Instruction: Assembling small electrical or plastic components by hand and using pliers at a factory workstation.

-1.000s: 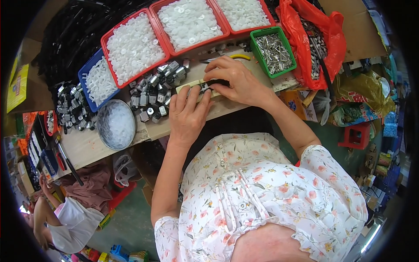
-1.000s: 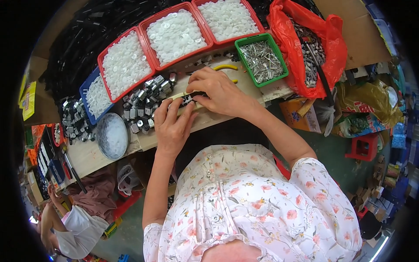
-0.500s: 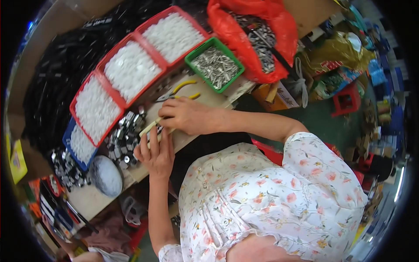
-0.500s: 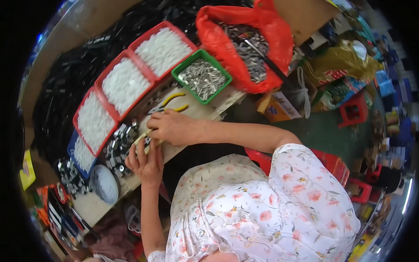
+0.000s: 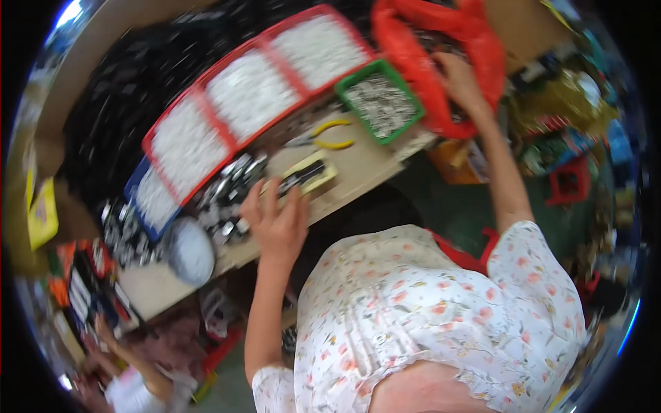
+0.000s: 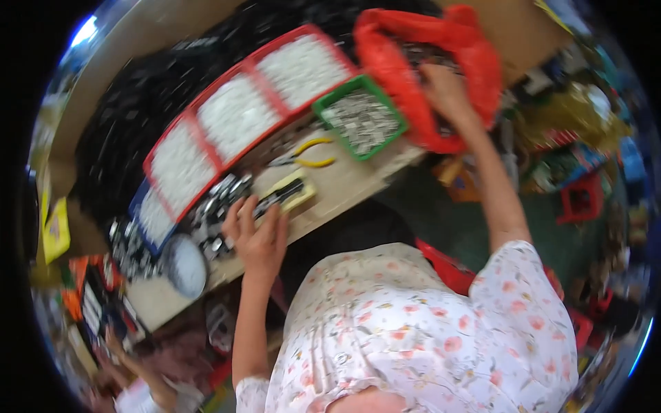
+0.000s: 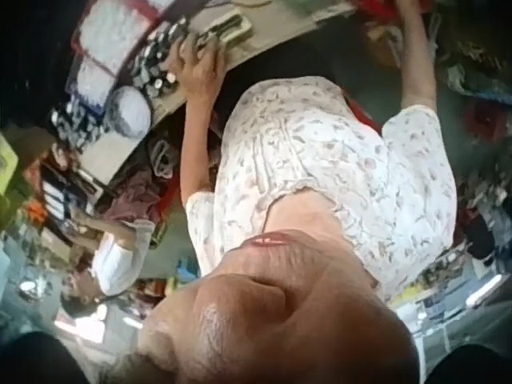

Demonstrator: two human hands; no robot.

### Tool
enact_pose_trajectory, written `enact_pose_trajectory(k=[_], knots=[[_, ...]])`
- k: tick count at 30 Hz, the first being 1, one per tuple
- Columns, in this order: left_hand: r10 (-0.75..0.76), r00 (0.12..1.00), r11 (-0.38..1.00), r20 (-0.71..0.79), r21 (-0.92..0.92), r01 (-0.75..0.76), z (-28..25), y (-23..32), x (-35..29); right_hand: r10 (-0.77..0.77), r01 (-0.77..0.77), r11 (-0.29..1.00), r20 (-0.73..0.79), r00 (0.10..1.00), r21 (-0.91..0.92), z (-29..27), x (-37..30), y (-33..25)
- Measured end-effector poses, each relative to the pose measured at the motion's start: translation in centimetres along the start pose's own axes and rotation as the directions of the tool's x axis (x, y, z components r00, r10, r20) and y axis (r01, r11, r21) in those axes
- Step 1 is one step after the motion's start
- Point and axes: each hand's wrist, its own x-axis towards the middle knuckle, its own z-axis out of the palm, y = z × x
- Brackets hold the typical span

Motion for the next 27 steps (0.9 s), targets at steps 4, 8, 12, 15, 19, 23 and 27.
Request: enact_pose_trajectory(k=[4,8,12,15,19,23,27], knots=[[-0.031,0.999,0.999,-0.036,-0.033,0.030,-0.5,-0.5,-0.3,-0.073,0.064,0.991,0.073,0.995,0.114,-2.2,1.4,-0.5],[-0.096,0.991,0.992,-0.098,-0.087,0.088,-3.3,-1.7,-0.4,-0.142,0.141,0.990,0.044,0.989,0.021,-1.0,2.5,1.7],[-0.202,0.959,0.979,-0.200,-0.016,0.202,-6.8,-5.6,-0.4,-0.180,0.163,0.981,0.173,0.968,0.109,-2.3,3.3,1.0],[-0.244,0.940,0.957,-0.238,0.095,0.273,-9.0,-10.2,0.1,-0.185,0.167,0.975,0.118,0.976,0.146,-3.1,2.4,1.5],[-0.278,0.944,0.929,-0.177,0.201,0.311,-10.1,-16.7,1.1,-0.093,0.080,0.984,0.073,0.993,0.158,-5.1,1.4,1.3],[-0.246,0.968,0.924,-0.048,0.289,0.249,-10.1,-20.9,2.9,-0.105,0.087,0.973,0.071,0.992,0.215,-5.5,1.3,0.6],[-0.259,0.950,0.905,0.173,0.388,0.176,-9.7,-22.4,4.7,-0.146,0.142,0.951,-0.007,0.989,0.276,-5.4,0.7,-0.5]])
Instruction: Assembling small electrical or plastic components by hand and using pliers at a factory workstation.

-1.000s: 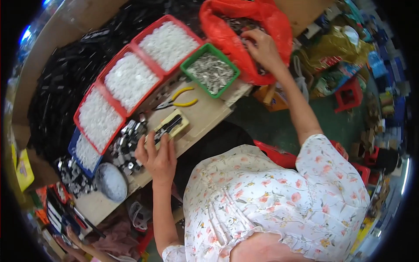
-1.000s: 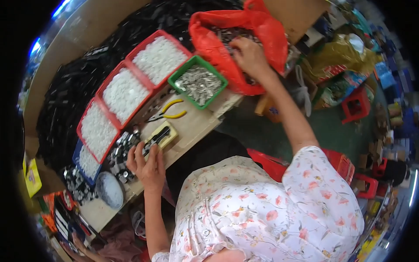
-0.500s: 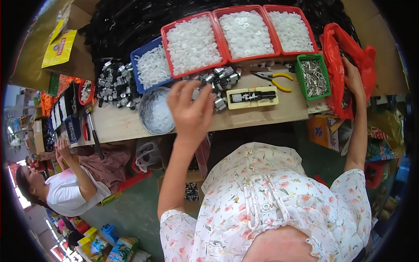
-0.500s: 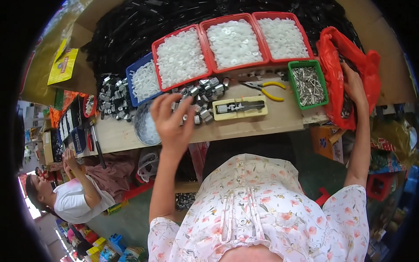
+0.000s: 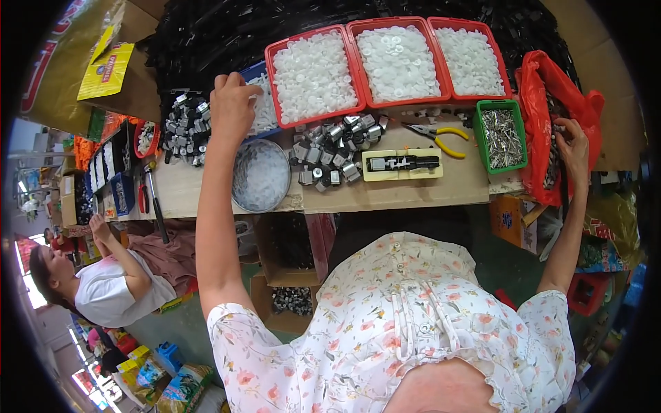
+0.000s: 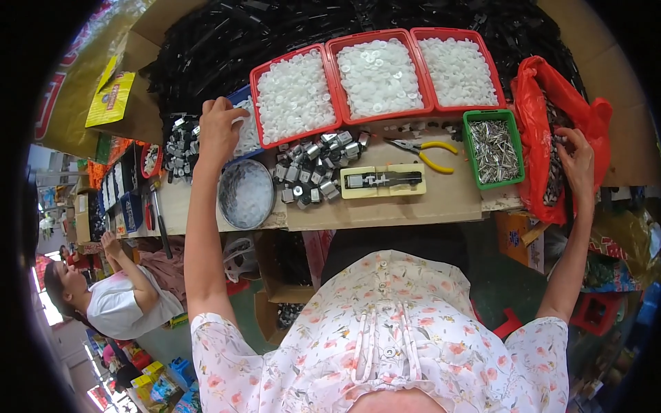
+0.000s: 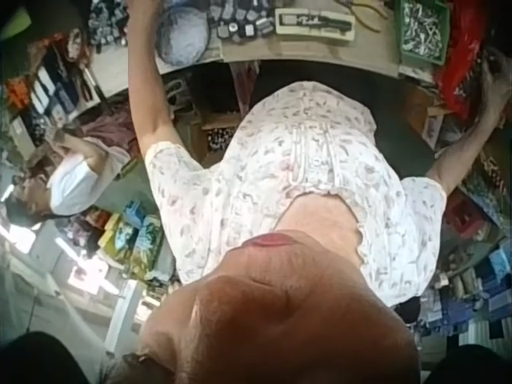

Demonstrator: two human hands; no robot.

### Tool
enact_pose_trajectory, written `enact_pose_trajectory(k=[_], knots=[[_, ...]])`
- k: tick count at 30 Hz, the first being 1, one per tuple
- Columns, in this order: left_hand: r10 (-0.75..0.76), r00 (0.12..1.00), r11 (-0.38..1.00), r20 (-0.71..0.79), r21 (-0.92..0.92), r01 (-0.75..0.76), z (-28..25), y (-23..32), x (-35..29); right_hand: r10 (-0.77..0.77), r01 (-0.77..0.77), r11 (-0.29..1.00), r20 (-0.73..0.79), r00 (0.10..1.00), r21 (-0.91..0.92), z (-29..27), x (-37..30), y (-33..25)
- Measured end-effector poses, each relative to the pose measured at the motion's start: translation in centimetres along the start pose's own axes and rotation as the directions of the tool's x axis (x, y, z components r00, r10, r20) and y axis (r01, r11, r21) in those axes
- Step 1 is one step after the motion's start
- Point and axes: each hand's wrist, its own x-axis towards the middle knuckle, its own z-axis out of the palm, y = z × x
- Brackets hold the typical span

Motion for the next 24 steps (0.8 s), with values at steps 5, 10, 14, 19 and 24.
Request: enact_pose_trajectory(k=[5,10,14,19,24], knots=[[-0.009,0.989,0.999,0.146,-0.047,0.016,-0.2,-0.3,1.9,0.007,-0.008,0.999,0.017,1.000,0.031,0.2,-0.3,0.7],[0.021,0.999,0.990,0.024,-0.142,-0.018,1.2,-1.6,2.5,0.031,-0.032,0.997,0.016,0.999,0.070,0.0,-0.4,0.4],[-0.093,0.988,0.937,-0.125,-0.346,0.044,1.1,-2.8,2.6,0.049,-0.049,0.997,0.003,0.999,0.054,-0.1,-0.2,-1.2],[-0.470,0.873,0.299,0.126,-0.908,0.293,-0.3,-2.6,1.9,0.013,-0.013,0.999,0.006,1.000,0.044,0.2,-0.1,-1.4],[-0.559,0.825,0.348,0.085,-0.879,0.327,-1.6,-2.3,-1.3,0.026,-0.029,0.995,0.027,0.999,0.098,0.4,0.5,-2.3]])
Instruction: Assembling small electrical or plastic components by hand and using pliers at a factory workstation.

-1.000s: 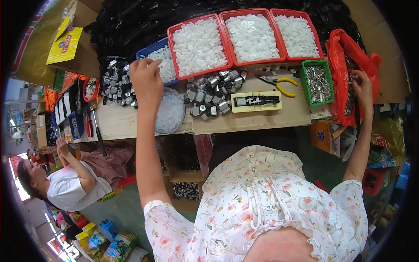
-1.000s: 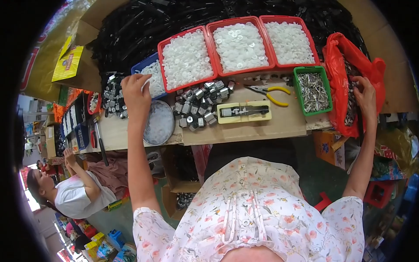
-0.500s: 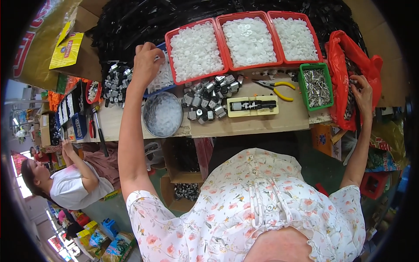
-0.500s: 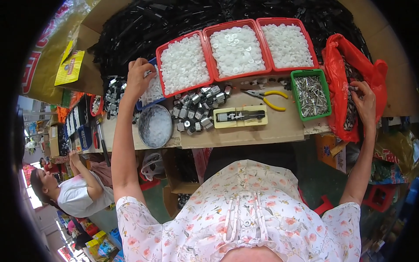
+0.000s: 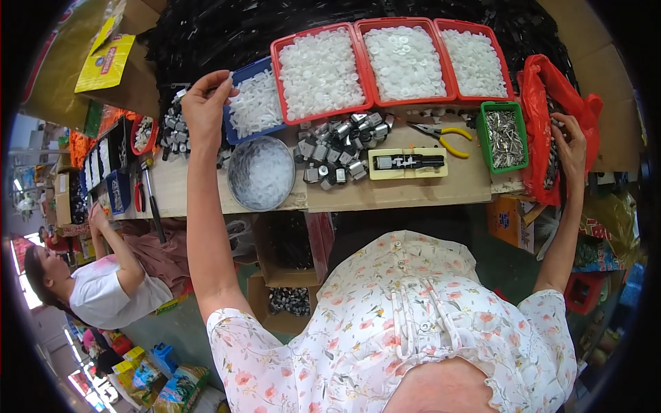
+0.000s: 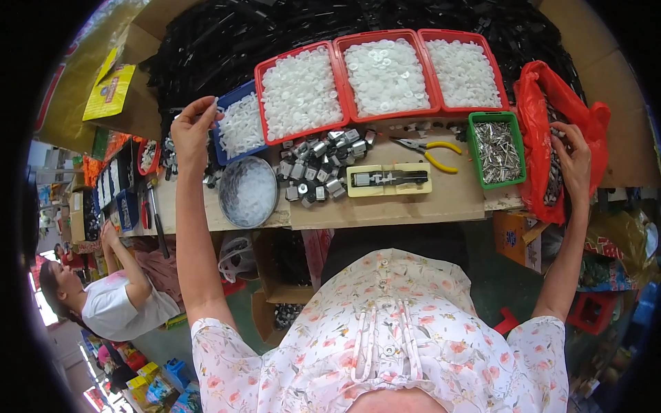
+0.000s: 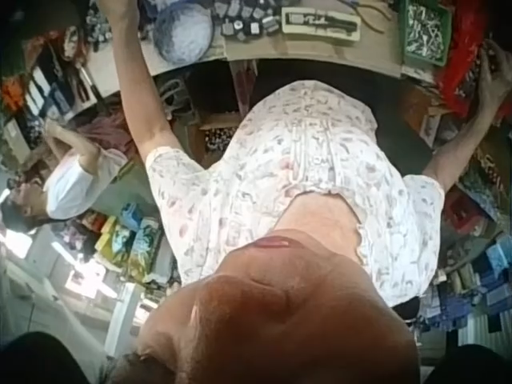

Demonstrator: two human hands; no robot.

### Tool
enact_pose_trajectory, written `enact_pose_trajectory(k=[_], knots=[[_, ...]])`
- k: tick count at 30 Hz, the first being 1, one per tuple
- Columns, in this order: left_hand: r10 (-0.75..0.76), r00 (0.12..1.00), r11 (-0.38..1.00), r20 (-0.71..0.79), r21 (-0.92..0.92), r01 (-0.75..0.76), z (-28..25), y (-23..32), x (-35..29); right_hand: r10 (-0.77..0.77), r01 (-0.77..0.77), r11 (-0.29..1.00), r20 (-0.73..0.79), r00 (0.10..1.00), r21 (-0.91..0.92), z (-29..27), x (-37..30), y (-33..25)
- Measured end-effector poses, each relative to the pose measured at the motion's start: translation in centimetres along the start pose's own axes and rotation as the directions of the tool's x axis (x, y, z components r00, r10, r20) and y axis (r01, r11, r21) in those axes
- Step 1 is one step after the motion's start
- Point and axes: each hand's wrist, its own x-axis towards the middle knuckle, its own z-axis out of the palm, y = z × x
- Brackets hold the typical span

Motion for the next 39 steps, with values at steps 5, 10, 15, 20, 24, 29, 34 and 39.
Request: enact_pose_trajectory(k=[5,10,15,20,24,29,34,39], knots=[[0.003,1.000,0.999,0.013,0.045,-0.004,-2.3,0.1,-3.9,0.007,-0.005,0.999,-0.070,0.998,0.032,-0.6,-0.1,-3.0],[0.001,0.997,0.943,0.075,0.332,-0.026,-3.3,0.1,-8.3,-0.034,0.041,0.994,-0.074,0.997,0.101,1.1,0.4,-5.5],[0.096,0.981,0.819,0.167,0.547,-0.173,-2.2,-0.9,-9.6,-0.092,0.101,0.977,-0.055,0.994,0.189,2.1,0.7,-6.6],[0.190,0.946,0.755,0.261,0.578,-0.311,-0.2,-2.3,-8.5,-0.089,0.101,0.985,-0.087,0.992,0.141,1.5,-0.7,-7.0],[0.176,0.932,0.718,0.316,0.607,-0.342,-0.1,-1.6,-9.5,-0.107,0.113,0.984,-0.057,0.993,0.135,1.7,-0.6,-7.6],[0.091,0.973,0.864,0.210,0.470,-0.182,-0.4,-0.3,-9.8,-0.063,0.085,0.969,-0.101,0.993,0.230,1.2,-1.3,-8.2],[0.134,0.984,0.919,0.122,0.356,-0.169,-0.5,1.4,-10.9,-0.012,0.055,0.923,-0.112,0.994,0.381,3.4,-1.6,-11.9],[0.071,0.997,0.992,0.036,0.106,-0.074,1.4,3.7,-13.6,-0.245,0.187,0.801,0.025,0.969,0.569,7.7,-2.2,-19.3]])
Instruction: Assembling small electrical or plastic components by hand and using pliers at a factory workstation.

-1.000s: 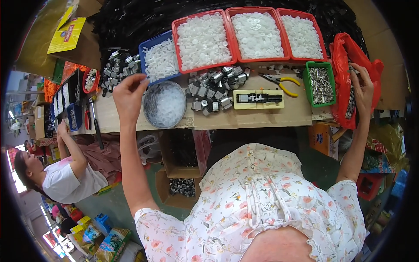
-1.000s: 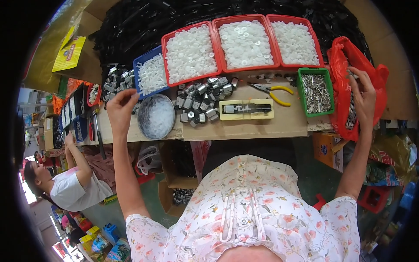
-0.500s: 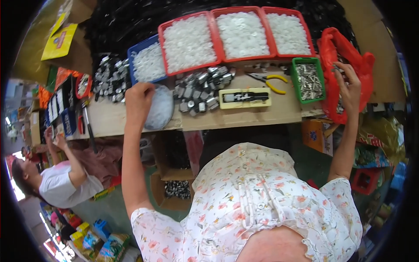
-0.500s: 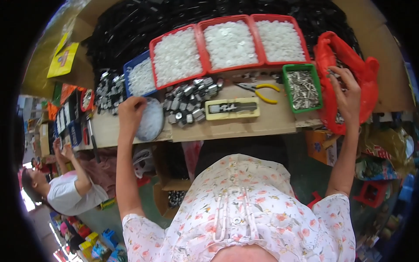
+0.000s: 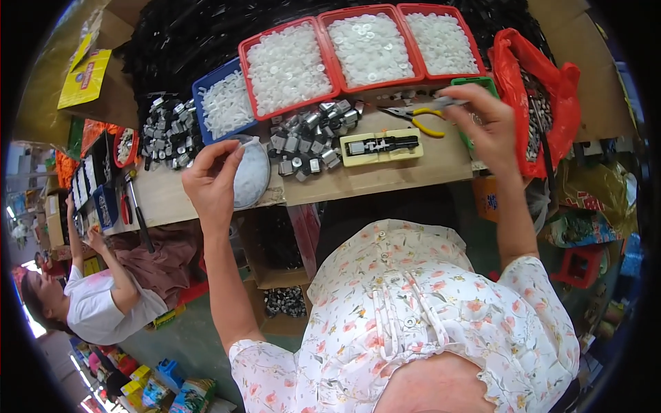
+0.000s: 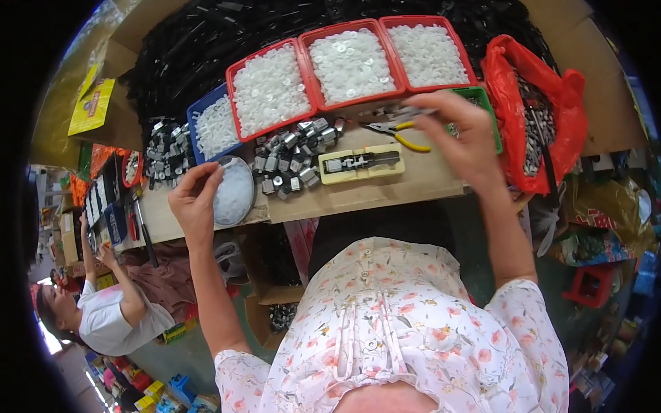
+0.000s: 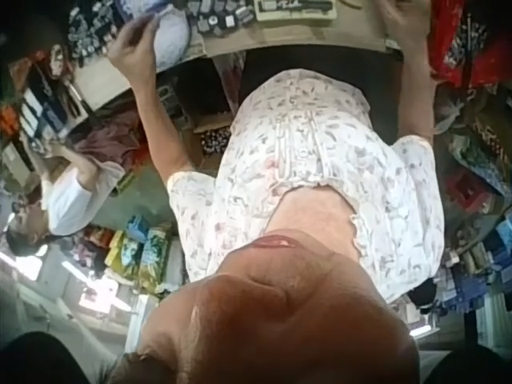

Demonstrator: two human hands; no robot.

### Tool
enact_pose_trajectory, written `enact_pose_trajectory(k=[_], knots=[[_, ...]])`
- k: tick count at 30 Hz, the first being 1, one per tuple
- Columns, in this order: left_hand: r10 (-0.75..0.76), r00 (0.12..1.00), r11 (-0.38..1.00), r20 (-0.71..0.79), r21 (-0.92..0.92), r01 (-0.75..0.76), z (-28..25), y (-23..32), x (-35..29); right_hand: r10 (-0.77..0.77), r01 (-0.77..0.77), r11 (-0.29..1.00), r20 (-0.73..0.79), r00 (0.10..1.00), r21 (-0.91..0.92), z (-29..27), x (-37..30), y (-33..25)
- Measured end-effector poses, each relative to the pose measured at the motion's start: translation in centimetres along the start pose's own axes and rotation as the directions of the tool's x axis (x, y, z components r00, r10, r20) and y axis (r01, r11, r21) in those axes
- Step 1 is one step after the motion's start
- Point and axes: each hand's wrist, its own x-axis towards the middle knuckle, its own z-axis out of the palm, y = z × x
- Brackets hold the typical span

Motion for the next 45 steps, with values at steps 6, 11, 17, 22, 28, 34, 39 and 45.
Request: enact_pose_trajectory(k=[6,11,17,22,28,34,39,45], knots=[[0.147,0.989,0.922,0.013,0.360,-0.141,-1.5,0.3,0.5,-0.169,0.162,0.983,0.088,0.982,0.082,4.5,0.8,-2.2],[0.184,0.972,0.788,0.146,0.570,-0.235,-4.9,-3.4,1.7,-0.105,0.100,0.993,0.078,0.991,0.066,4.3,0.0,-1.2],[-0.027,0.998,0.788,0.056,0.615,-0.013,-5.9,-5.0,2.4,-0.048,0.049,0.999,0.097,0.994,-0.002,3.5,-0.7,-0.3],[-0.053,0.998,0.727,0.015,0.686,0.028,-5.9,-6.3,3.0,-0.029,0.032,0.999,0.103,0.994,-0.024,3.6,-0.8,-0.1],[-0.053,0.997,0.714,-0.056,0.696,0.077,-5.7,-6.8,3.2,-0.026,0.030,0.999,0.092,0.995,-0.038,3.9,-0.9,0.3],[-0.100,0.983,0.750,-0.155,0.638,0.177,-5.5,-6.5,2.8,-0.016,0.018,0.999,0.082,0.997,-0.031,4.0,-1.0,0.5],[-0.015,0.987,0.801,-0.157,0.589,0.106,-5.6,-5.7,1.9,-0.008,0.010,1.000,0.079,0.997,-0.026,3.8,-1.2,1.0],[0.141,0.990,0.821,0.011,0.558,-0.123,-5.4,-5.5,0.8,-0.023,0.025,0.999,0.074,0.997,-0.023,3.8,-1.3,1.2]])
